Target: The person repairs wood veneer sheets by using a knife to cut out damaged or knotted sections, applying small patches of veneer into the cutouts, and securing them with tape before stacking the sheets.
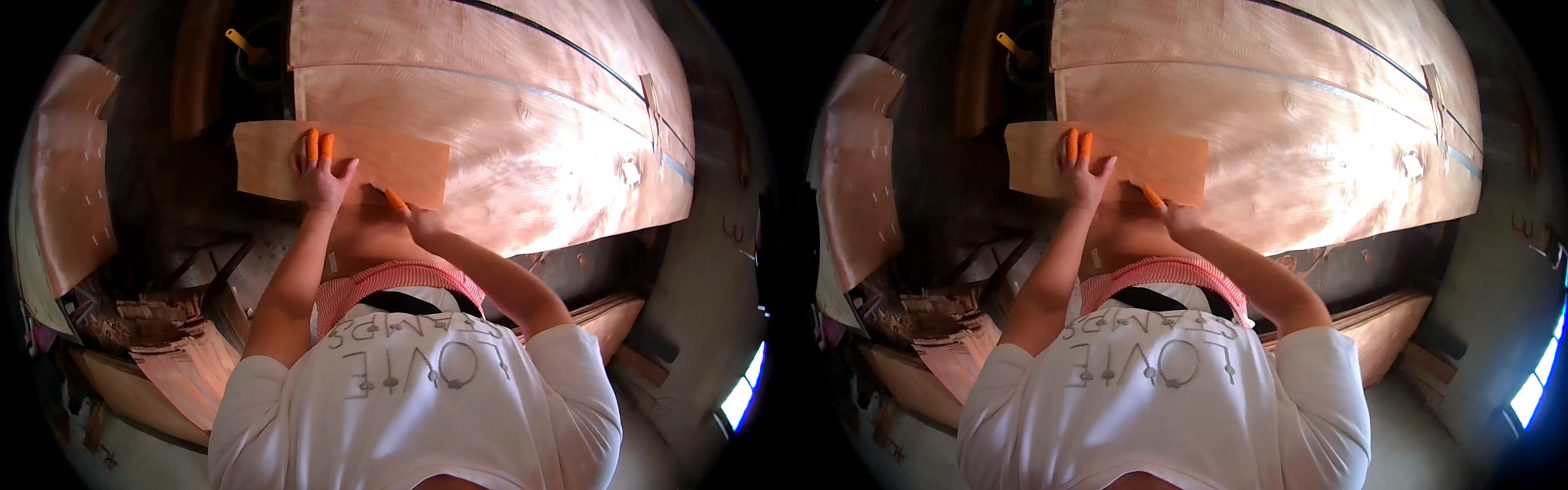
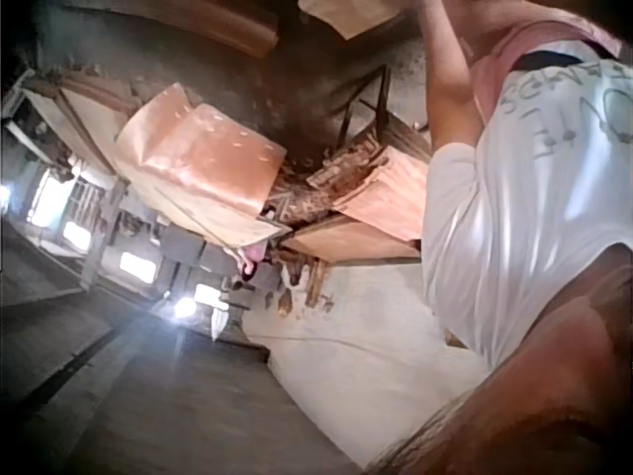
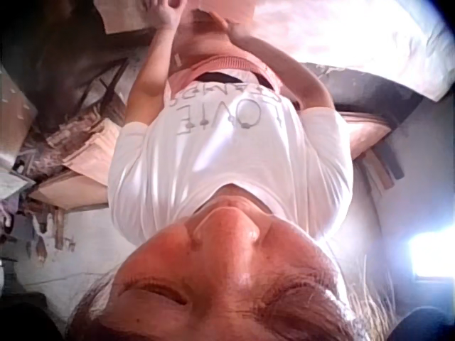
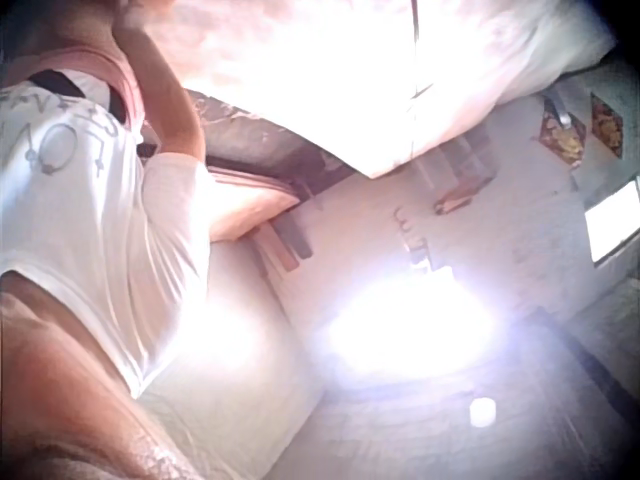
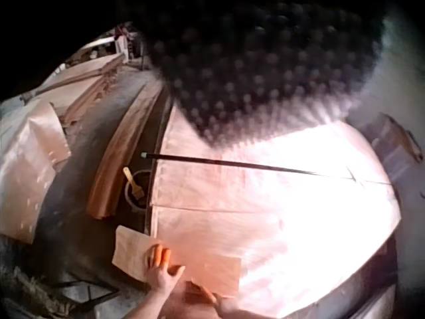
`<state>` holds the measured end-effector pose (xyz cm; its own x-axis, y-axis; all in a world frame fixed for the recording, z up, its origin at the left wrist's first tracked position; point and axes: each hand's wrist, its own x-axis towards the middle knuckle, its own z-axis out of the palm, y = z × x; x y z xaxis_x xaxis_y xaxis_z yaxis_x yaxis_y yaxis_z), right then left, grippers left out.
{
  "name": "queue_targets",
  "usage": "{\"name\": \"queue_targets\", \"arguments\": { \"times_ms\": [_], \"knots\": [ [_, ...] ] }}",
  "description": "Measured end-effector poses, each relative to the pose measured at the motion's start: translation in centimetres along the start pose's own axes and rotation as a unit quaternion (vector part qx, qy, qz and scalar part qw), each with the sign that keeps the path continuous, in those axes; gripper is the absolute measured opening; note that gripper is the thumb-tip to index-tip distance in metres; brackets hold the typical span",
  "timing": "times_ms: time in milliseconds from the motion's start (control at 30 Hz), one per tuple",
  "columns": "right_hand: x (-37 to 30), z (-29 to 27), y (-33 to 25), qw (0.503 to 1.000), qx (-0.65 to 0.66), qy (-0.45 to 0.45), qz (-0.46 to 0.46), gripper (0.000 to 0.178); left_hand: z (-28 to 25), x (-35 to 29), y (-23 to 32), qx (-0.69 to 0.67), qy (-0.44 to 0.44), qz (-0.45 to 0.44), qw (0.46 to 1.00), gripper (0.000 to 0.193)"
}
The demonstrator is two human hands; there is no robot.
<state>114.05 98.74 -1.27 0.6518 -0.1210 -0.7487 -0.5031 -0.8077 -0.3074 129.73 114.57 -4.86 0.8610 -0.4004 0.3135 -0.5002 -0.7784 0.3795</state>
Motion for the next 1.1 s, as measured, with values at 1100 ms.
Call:
{"name": "queue_targets", "arguments": {
  "times_ms": [1100],
  "knots": [
    [9.7,-15.2,-4.4,0.865,-0.369,0.006,-0.339,0.06,-0.9,0.1,-0.5,-0.027,-0.02,-0.039,0.999,0.059]
  ]
}}
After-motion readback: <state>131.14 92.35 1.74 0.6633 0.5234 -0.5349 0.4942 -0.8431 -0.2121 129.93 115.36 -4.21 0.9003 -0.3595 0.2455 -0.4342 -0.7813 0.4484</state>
